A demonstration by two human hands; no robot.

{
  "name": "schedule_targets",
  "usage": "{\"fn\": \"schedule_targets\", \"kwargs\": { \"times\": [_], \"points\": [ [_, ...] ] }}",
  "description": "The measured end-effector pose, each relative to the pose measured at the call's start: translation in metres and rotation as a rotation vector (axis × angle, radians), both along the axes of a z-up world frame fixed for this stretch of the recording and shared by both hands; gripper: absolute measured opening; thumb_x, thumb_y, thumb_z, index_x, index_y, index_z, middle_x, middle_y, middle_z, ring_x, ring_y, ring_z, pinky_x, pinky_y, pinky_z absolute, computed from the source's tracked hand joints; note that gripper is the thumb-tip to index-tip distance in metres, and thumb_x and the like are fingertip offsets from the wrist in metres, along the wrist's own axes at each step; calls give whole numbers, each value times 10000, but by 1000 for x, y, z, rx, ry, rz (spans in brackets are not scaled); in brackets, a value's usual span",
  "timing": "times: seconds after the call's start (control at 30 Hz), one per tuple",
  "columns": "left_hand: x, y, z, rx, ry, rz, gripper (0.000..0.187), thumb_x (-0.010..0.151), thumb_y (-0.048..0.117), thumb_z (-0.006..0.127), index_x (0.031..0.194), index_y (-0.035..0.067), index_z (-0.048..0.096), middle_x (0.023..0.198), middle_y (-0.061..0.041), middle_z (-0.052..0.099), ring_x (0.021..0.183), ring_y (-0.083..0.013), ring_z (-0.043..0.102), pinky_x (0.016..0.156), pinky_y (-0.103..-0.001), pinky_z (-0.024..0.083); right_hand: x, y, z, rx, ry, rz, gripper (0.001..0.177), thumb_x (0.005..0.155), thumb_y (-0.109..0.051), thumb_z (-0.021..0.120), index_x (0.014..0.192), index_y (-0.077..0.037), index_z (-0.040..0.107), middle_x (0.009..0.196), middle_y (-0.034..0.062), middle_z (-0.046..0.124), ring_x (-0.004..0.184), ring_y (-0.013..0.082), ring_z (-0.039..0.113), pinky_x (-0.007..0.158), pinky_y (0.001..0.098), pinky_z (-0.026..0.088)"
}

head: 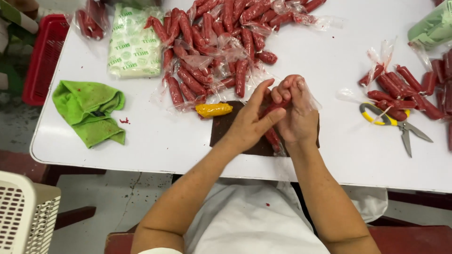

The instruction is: Manually inserting individual sausages into plastic sleeves for packaging on a production line.

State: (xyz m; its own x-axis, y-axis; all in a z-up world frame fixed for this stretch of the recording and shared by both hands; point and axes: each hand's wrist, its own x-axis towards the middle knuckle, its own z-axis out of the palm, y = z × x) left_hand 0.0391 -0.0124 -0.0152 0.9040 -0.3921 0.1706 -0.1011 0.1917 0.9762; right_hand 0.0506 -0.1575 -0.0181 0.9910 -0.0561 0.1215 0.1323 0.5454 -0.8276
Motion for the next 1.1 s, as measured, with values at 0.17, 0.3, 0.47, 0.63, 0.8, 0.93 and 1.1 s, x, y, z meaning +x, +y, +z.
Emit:
{"fn": "schedule_targets", "kwargs": {
  "times": [0.17,0.3,0.47,0.63,0.8,0.93,1.1],
  "points": [
    [-3,-9,-9,289,-582,329,940,899,607,701,1601,139,286,1535,-246,380,1466,-461,376,1203,-591,325,-15,-6,-5,-110,56,19,219,1061,-246,470,1016,-39,525,778,41,434,729,203,533,785,349,480],
    [19,-29,-11,435,-806,317,516,924,567,652,1306,221,665,1416,-72,557,1396,-358,478,1167,-556,359,-32,-28,-41,-60,113,0,276,1049,-237,434,977,-23,594,782,30,483,805,233,592,898,436,490],
    [35,-37,-23,126,-495,71,236,1001,399,624,1089,225,758,1123,-1,737,1164,-274,654,1061,-409,485,-22,-58,-118,56,112,57,214,967,-172,486,822,-30,554,709,72,458,664,253,530,734,398,490],
    [27,-16,-33,92,-138,-63,568,971,487,688,1474,314,492,1215,-86,717,1144,-232,699,1049,-414,527,-29,-41,-51,238,205,18,156,818,-247,509,730,-133,449,658,16,353,593,183,426,634,289,411],
    [-6,-20,-30,236,-120,40,779,876,558,724,1519,224,439,1352,-183,613,1215,-356,644,1051,-474,498,-38,-7,-22,241,65,57,185,822,-294,465,745,-157,366,643,-12,207,554,177,364,526,249,399],
    [9,-34,-24,286,-680,235,431,993,433,620,1294,132,556,1244,-82,619,1221,-292,603,1107,-446,439,-51,8,-15,72,95,-19,265,922,-218,461,671,-133,452,547,22,371,461,216,395,439,340,415],
    [18,-32,-8,-45,-181,39,227,1024,335,563,948,187,717,873,-8,685,530,-101,675,628,-250,594,-38,-22,-59,48,132,-28,148,870,-62,510,723,-55,504,625,82,489,603,227,520,580,317,425]
  ]
}}
